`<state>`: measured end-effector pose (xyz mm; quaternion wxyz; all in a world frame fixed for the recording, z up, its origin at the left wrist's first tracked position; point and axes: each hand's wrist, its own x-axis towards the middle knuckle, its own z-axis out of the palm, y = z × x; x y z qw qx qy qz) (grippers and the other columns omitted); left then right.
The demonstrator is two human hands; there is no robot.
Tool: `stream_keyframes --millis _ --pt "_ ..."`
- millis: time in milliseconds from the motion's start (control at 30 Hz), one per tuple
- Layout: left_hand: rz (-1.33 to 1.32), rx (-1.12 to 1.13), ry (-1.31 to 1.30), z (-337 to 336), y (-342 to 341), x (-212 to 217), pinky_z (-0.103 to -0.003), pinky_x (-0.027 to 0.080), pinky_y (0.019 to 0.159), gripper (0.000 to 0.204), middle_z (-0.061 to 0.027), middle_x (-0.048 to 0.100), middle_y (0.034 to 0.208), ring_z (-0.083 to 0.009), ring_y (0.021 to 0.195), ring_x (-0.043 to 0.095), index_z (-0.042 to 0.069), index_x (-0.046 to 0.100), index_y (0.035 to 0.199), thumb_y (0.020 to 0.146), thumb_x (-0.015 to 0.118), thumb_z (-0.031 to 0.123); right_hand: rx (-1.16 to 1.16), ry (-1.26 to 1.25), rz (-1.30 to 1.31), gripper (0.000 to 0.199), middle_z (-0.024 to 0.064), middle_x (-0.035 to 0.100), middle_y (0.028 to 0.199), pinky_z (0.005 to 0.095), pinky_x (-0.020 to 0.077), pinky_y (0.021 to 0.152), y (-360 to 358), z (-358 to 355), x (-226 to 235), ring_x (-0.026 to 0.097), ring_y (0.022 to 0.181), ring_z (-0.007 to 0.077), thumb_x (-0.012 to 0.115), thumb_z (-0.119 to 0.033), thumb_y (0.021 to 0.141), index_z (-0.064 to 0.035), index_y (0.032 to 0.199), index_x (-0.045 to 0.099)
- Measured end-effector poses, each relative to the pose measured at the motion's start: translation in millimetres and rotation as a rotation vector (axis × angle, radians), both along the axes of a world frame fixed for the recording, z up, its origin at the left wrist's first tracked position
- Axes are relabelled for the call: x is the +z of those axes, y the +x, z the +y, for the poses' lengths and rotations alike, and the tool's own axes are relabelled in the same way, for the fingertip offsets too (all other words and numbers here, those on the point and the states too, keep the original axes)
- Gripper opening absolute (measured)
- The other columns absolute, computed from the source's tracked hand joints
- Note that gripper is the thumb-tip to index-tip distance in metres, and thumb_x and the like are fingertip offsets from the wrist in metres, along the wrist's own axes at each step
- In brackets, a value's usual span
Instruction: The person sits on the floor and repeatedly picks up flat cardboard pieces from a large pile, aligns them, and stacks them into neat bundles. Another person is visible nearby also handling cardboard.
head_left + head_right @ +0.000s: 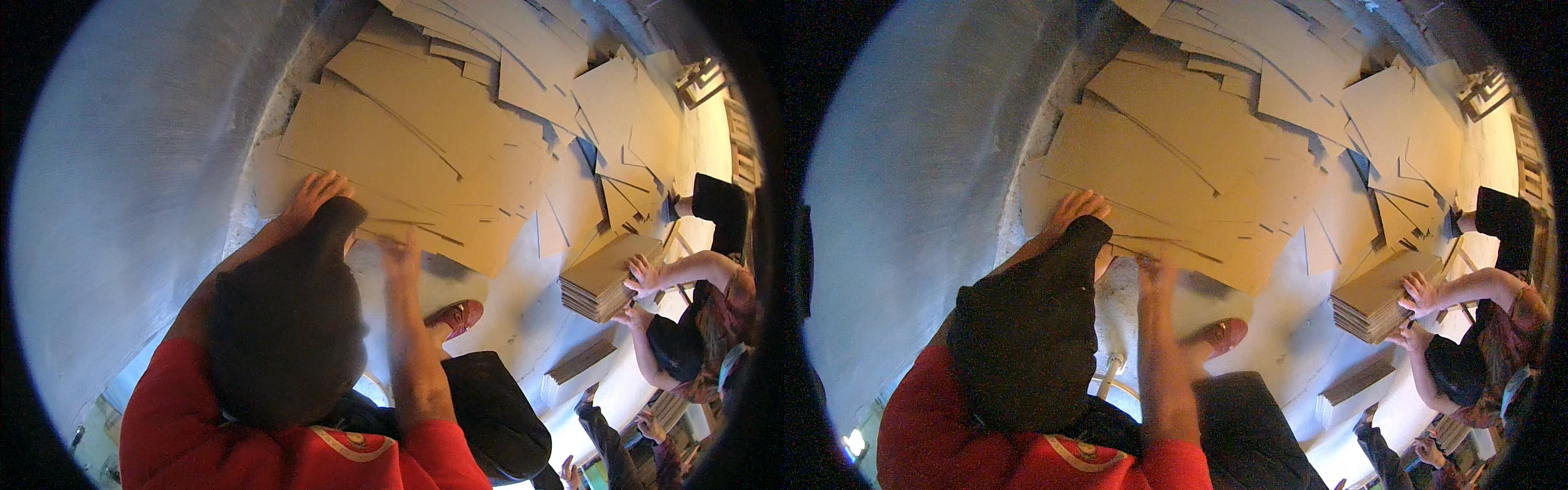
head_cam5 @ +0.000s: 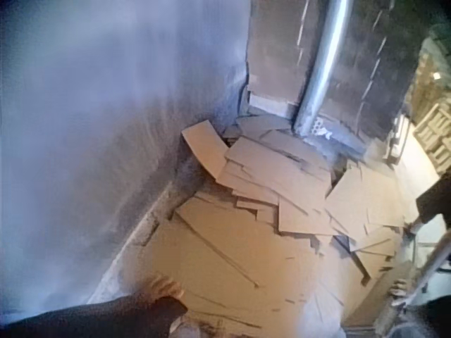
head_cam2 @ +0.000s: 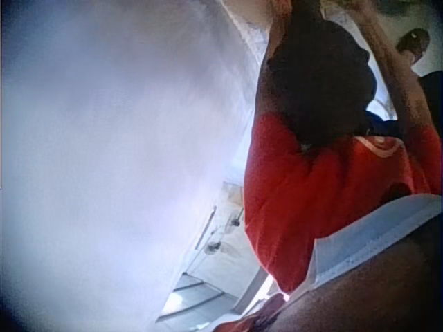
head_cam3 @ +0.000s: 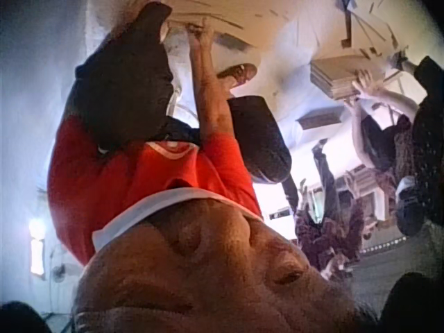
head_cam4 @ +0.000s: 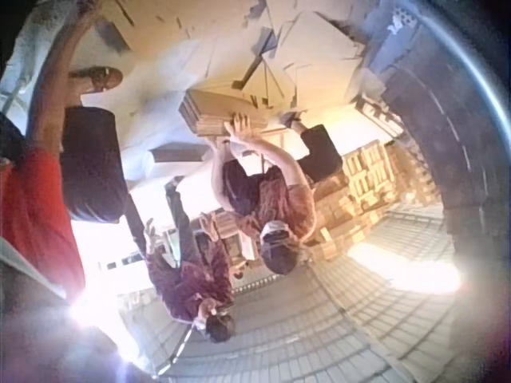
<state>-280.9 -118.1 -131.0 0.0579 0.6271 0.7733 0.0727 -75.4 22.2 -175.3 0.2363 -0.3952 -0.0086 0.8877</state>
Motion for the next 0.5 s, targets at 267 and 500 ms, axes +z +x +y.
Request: stream_keyframes --millis 267,500 --pt "0.108 -0.047 0.198 146.8 -81.3 36.5 -0.042 0.038 0.102 0.044 -0.0146 0.054 0.128 -0.0310 0.121 0.049 0.003 0.053 0.127 0.084 0.050 0.009 -0.177 0.099 -0.052 0.041 0.0144 0.051 0.129 0.0507 0.0378 0.103 -104.8 122.8 77.4 0.048 0.118 0.0318 0.064 -0.017 0.089 -0.0070 0.126 0.050" --pt "0.340 -0.126 0.112 224.0 -102.2 0.7 -0.043 0.034 0.107 0.048 -0.0156 0.054 0.128 -0.0281 0.120 0.049 0.002 0.053 0.127 0.079 0.055 0.008 -0.312 0.138 -0.016 0.049 0.0182 0.053 0.130 0.0466 0.0397 0.102 -154.4 182.2 60.2 0.050 0.121 0.0281 0.065 -0.018 0.088 -0.0053 0.132 0.048"
